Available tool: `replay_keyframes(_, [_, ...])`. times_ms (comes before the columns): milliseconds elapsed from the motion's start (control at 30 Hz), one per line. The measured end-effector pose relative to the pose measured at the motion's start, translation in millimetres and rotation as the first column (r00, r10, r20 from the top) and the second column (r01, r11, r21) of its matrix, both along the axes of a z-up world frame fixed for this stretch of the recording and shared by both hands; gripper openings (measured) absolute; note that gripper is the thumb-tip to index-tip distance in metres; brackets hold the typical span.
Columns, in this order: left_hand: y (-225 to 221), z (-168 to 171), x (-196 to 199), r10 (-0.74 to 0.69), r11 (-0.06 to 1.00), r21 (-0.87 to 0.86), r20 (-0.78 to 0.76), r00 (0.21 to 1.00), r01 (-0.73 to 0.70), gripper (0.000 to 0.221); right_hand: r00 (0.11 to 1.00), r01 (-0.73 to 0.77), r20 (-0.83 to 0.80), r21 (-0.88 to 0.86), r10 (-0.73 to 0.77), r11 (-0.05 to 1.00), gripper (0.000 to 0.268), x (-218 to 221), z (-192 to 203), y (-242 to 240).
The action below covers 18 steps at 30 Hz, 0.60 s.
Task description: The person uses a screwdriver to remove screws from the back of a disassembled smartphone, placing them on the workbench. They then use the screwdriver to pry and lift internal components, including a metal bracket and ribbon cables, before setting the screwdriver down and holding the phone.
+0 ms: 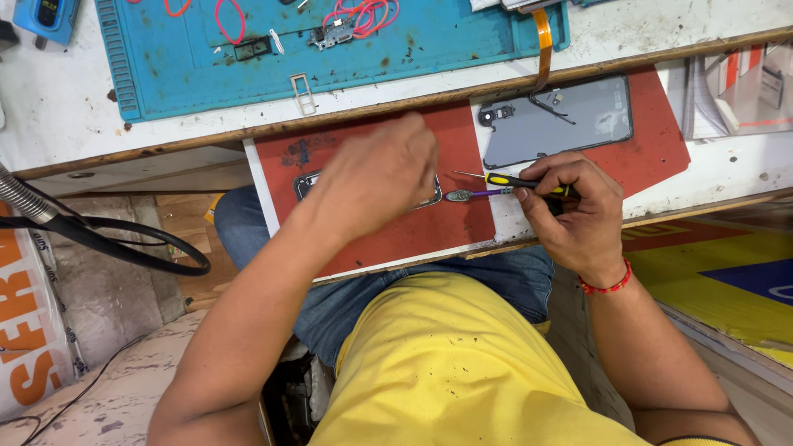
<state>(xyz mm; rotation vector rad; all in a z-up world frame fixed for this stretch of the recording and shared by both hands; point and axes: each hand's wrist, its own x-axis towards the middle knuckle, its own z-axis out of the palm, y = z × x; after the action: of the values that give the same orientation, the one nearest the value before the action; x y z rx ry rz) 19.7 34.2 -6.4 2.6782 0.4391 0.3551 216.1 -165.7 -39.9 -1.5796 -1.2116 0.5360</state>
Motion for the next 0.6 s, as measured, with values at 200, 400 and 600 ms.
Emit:
replay_keyframes(200, [46,0,22,0.21,0.933,0.235,0.263,0.942,-0.274,0.015,0.998,-0.007,0.062,0.026,0.005,1.0,0.021,-1,0,0])
replay_keyframes(400, [51,5,21,0.201,0.911,0.302,0.269,0.942,-0.281,0.013,0.994,0.001,0.112,0.031,-0.005,1.0,0.022,-2,0,1])
replay_keyframes(600, [8,28,-22,0.246,0.968,0.028,0.117,0.962,-0.251,0.011,0.993,0.008,0.115,0.057,-0.015,0.998,0.022,-3,2,3])
